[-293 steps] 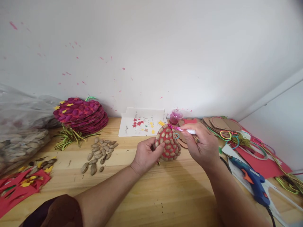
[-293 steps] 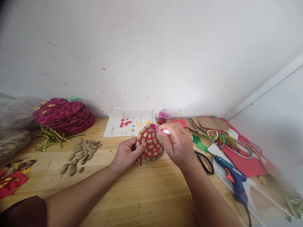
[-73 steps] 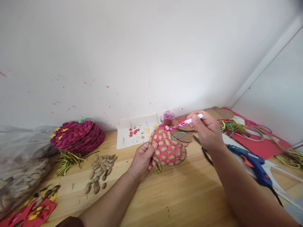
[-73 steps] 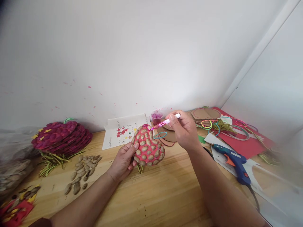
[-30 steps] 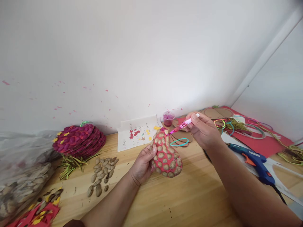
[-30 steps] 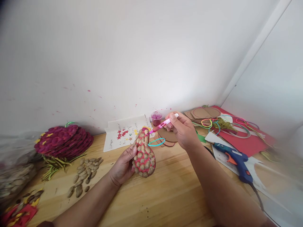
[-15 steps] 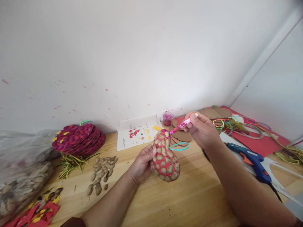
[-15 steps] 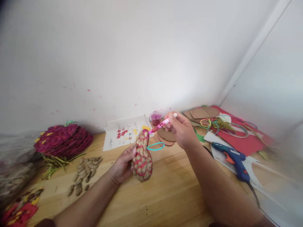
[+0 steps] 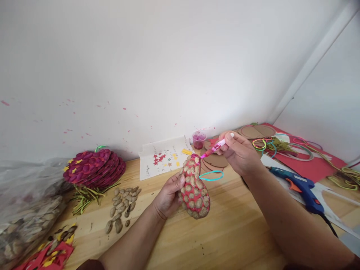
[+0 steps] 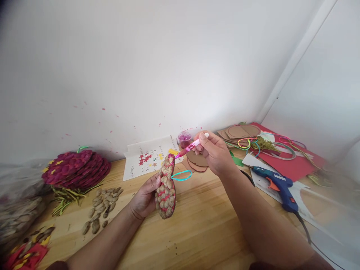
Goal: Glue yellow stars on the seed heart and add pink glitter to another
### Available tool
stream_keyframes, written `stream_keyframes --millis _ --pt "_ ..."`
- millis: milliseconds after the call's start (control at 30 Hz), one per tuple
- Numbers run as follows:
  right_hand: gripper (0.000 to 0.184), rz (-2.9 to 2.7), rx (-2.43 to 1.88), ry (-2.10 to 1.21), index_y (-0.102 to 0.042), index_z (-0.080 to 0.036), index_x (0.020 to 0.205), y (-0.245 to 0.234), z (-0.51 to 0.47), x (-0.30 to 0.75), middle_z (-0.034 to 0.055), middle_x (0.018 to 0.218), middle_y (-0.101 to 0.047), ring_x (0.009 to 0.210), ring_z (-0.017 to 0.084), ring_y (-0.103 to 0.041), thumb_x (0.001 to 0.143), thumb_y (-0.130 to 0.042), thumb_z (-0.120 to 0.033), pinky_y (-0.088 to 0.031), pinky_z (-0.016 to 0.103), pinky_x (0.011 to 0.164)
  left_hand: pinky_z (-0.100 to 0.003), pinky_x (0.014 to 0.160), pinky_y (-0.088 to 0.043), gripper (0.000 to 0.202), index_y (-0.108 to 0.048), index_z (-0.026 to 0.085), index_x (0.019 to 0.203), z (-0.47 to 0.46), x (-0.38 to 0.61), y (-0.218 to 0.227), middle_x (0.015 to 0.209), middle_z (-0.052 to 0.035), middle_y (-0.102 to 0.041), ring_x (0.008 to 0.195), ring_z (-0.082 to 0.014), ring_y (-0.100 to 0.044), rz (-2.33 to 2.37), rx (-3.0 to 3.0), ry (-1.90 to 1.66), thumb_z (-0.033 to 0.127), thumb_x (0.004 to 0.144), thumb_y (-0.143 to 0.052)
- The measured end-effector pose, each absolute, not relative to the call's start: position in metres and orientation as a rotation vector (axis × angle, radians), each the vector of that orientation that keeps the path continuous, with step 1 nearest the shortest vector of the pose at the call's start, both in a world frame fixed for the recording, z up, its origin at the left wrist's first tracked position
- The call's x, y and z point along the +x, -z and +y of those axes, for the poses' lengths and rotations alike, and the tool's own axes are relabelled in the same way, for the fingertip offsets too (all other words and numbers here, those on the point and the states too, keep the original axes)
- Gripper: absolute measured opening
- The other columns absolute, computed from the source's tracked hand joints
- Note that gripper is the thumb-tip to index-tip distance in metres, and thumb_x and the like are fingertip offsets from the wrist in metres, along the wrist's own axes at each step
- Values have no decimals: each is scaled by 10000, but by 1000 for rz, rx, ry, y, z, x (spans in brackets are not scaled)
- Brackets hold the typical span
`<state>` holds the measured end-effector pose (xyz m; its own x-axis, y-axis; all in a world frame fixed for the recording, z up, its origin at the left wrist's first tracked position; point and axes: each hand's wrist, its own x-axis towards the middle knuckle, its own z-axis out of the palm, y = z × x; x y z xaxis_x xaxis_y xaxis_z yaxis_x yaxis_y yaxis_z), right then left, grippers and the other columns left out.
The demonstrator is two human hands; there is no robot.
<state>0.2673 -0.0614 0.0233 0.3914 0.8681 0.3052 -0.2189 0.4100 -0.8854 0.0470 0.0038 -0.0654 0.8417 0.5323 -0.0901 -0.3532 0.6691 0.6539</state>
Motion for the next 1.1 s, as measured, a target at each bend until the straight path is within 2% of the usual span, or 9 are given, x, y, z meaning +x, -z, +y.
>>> stream_keyframes --millis 267,433,567,1100 --pt "307 -922 -882 -845 -737 -206 759 -21 -62 267 -30 613 -466 608 111 -451 813 -828 -493 -426 249 592 -214 606 -530 306 -744 131 850 2 46 63 711 -28 -720 591 -120 -650 276 682 -495 344 709 -913" --pt "328 -884 -868 -836 -736 -206 767 -22 -61 266 -36 608 -459 596 108 -443 780 -851 -513 -414 250 582 -215 619 -528 326 -745 137 890 2 46 63 726 -24 -721 609 -124 -658 274 680 -490 335 699 -920" --pt "312 -879 -860 -829 -738 -208 781 -21 -60 267 -37 614 -467 598 109 -459 794 -842 -501 -414 255 593 -185 561 -494 346 -753 133 911 1 46 64 725 -20 -722 577 -103 -642 283 674 -482 344 697 -925" --pt "326 -890 -881 -831 -706 -207 739 -20 -60 268 -30 621 -476 618 125 -496 806 -827 -502 -420 266 603 -197 630 -530 366 -752 141 1002 2 46 67 789 -26 -756 635 -119 -687 255 688 -502 293 709 -910"
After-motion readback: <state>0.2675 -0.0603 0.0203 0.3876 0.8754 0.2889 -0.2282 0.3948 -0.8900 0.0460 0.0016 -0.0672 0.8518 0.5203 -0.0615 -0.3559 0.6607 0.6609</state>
